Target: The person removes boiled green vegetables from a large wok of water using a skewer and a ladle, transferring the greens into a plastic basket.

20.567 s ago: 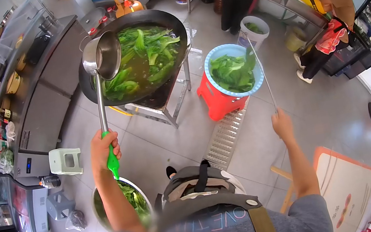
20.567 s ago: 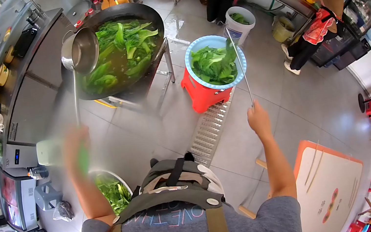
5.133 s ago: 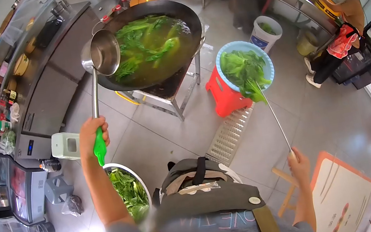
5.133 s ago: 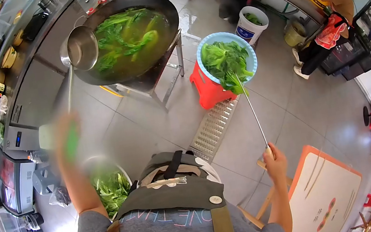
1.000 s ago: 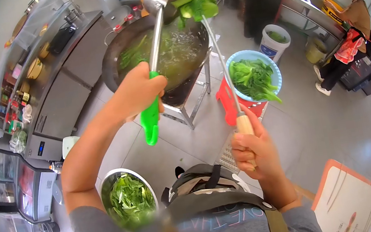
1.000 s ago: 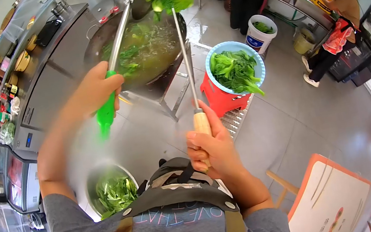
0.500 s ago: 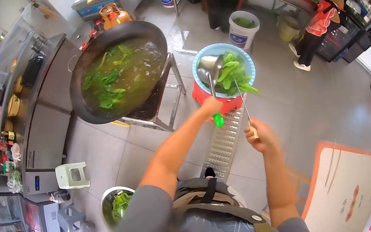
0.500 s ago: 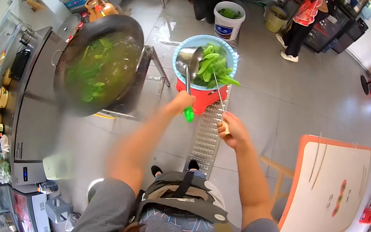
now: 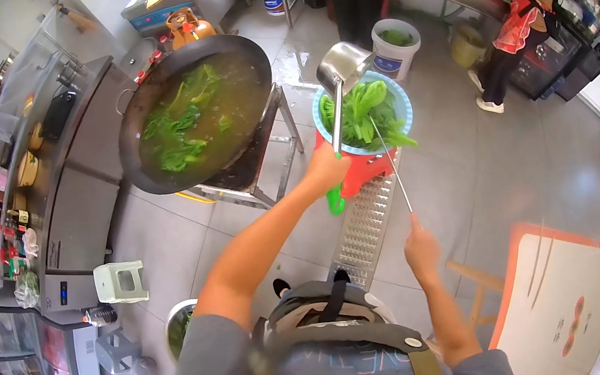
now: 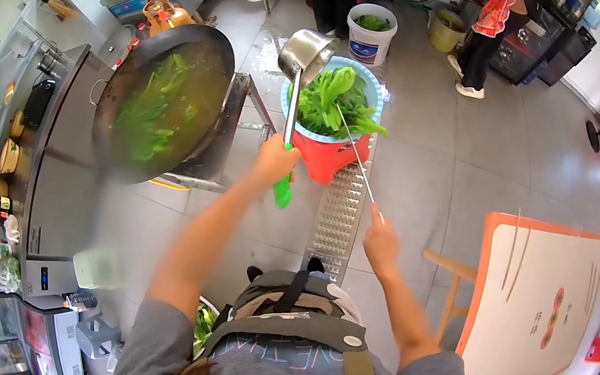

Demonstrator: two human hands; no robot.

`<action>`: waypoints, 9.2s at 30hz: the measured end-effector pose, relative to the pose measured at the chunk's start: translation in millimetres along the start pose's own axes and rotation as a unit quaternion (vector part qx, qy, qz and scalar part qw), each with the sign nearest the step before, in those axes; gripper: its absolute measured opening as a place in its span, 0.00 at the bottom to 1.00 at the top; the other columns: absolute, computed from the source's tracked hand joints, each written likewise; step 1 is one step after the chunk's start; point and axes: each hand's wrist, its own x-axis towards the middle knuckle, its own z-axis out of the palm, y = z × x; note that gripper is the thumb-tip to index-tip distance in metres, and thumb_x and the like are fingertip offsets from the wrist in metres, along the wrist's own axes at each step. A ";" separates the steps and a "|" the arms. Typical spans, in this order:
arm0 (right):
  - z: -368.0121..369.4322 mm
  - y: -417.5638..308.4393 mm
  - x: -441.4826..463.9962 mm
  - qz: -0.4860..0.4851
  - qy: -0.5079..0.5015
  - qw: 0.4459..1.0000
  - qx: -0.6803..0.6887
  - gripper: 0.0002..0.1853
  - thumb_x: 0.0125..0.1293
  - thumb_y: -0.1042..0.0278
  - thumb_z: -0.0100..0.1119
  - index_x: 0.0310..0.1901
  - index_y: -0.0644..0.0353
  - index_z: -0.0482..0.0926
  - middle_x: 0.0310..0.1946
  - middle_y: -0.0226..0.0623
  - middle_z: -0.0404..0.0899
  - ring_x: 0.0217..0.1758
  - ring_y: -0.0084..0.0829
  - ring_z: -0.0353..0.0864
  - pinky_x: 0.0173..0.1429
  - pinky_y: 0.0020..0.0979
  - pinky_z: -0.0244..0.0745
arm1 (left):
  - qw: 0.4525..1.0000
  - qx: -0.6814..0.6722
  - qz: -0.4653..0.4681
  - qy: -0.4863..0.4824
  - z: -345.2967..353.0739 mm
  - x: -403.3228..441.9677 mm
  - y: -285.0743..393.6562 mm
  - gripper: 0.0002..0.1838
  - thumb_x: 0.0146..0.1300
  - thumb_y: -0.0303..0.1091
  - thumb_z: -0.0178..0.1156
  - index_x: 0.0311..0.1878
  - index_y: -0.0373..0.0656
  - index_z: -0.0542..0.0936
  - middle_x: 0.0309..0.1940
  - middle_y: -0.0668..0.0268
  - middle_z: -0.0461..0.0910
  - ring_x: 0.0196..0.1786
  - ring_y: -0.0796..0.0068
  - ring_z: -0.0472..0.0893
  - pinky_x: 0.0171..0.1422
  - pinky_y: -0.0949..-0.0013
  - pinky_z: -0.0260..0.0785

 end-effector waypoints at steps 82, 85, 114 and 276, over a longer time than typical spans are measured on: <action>-102.3 -371.0 34.0 0.104 -0.293 0.791 0.526 0.20 0.60 0.68 0.48 0.55 0.59 0.65 0.24 0.31 0.68 0.18 0.17 0.65 0.14 0.17 0.60 | 0.839 -0.470 -0.048 0.270 -401.4 -256.3 -201.3 0.08 0.57 0.32 0.51 0.35 0.38 0.66 0.19 0.67 0.68 0.11 0.80 0.67 0.12 0.76 0.61; -72.4 -375.0 39.2 0.081 -0.283 0.848 0.441 0.19 0.58 0.68 0.50 0.53 0.60 0.68 0.22 0.29 0.69 0.18 0.18 0.67 0.15 0.19 0.61 | 0.830 -0.497 -0.011 0.253 -398.6 -252.9 -212.4 0.08 0.57 0.32 0.52 0.35 0.38 0.66 0.19 0.67 0.68 0.11 0.80 0.67 0.11 0.76 0.61; -32.5 -396.0 -8.7 0.241 -0.511 0.134 0.814 0.20 0.65 0.66 0.39 0.58 0.58 0.58 0.30 0.37 0.65 0.20 0.17 0.62 0.15 0.15 0.60 | 0.819 -0.496 -0.033 0.286 -393.7 -270.2 -222.3 0.08 0.57 0.31 0.52 0.34 0.38 0.67 0.19 0.67 0.67 0.12 0.80 0.67 0.12 0.75 0.61; 34.1 -501.3 92.3 0.212 -0.433 0.521 0.704 0.04 0.57 0.74 0.48 0.30 0.63 0.64 0.25 0.39 0.68 0.18 0.23 0.67 0.18 0.20 0.66 | 0.814 -0.464 -0.067 0.342 -386.4 -277.0 -201.0 0.08 0.56 0.30 0.51 0.36 0.37 0.66 0.19 0.66 0.67 0.12 0.79 0.67 0.12 0.75 0.61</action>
